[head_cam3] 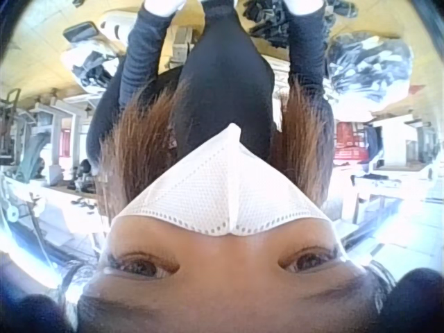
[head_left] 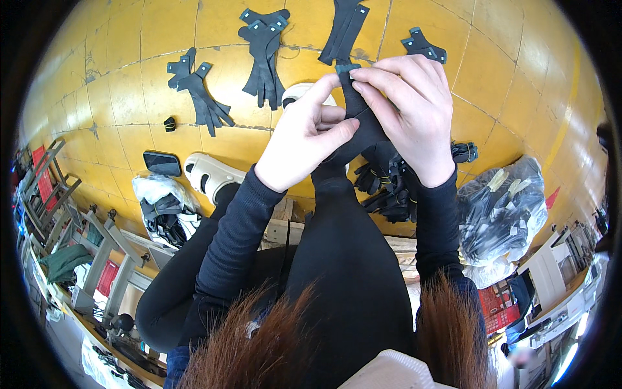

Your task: The person sits on the floor and repeatedly picks up small black fabric parts, folds them, and places them into a clear plastic bag. The person also arranges similar parts on the floor in rows.

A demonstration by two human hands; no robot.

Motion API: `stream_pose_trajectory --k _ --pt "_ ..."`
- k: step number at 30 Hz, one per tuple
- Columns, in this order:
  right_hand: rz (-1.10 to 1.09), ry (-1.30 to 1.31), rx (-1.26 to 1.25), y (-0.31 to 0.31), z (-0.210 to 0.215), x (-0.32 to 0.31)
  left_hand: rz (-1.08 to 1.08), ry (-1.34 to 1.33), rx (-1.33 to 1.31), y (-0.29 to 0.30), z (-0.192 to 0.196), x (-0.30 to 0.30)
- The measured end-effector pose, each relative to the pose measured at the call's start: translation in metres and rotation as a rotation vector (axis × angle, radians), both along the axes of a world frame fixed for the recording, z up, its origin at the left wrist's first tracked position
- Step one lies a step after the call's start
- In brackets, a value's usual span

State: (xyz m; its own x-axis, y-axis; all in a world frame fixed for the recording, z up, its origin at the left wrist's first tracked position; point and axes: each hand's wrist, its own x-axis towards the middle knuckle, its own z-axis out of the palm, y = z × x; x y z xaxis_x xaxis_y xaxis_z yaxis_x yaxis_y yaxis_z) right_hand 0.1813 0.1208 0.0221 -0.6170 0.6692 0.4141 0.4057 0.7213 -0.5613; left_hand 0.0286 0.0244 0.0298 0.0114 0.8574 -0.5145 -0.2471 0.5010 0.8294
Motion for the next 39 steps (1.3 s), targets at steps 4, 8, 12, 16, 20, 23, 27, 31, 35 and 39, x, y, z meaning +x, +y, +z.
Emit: stream_pose_trajectory --k 4,8,12,16,20,23,27,31,35,39 --pt "0.057 -0.064 0.050 0.006 0.001 -0.002 -0.173 0.242 0.052 0.003 0.006 -0.007" --pt "0.083 -0.063 0.061 0.007 0.005 -0.007 -0.366 0.508 0.081 0.011 0.019 -0.013" --pt "0.106 -0.090 0.079 0.008 0.002 -0.008 -0.423 0.574 0.068 0.012 0.018 -0.015" --pt "0.074 -0.080 0.092 0.008 -0.006 -0.014 -0.389 0.575 0.111 0.013 0.016 -0.014" --pt "0.035 -0.104 0.130 0.011 -0.011 -0.013 -0.368 0.538 0.112 0.015 0.014 -0.013" --pt "-0.002 -0.015 -0.018 0.012 -0.013 -0.012 -0.298 0.433 0.129 0.012 0.006 -0.013" --pt "-0.291 0.173 -0.463 0.011 -0.011 0.001 -0.190 0.211 0.090 0.006 -0.007 -0.016" --pt "-0.482 0.496 -0.775 0.007 -0.024 0.034 0.018 -0.024 -0.085 0.011 -0.013 -0.023" --pt "-0.577 0.390 -0.909 -0.027 -0.030 0.053 0.119 -0.023 -0.190 0.012 -0.041 -0.031" --pt "-0.610 0.269 -1.124 -0.081 -0.050 0.075 0.151 -0.083 -0.228 0.025 -0.056 -0.020"
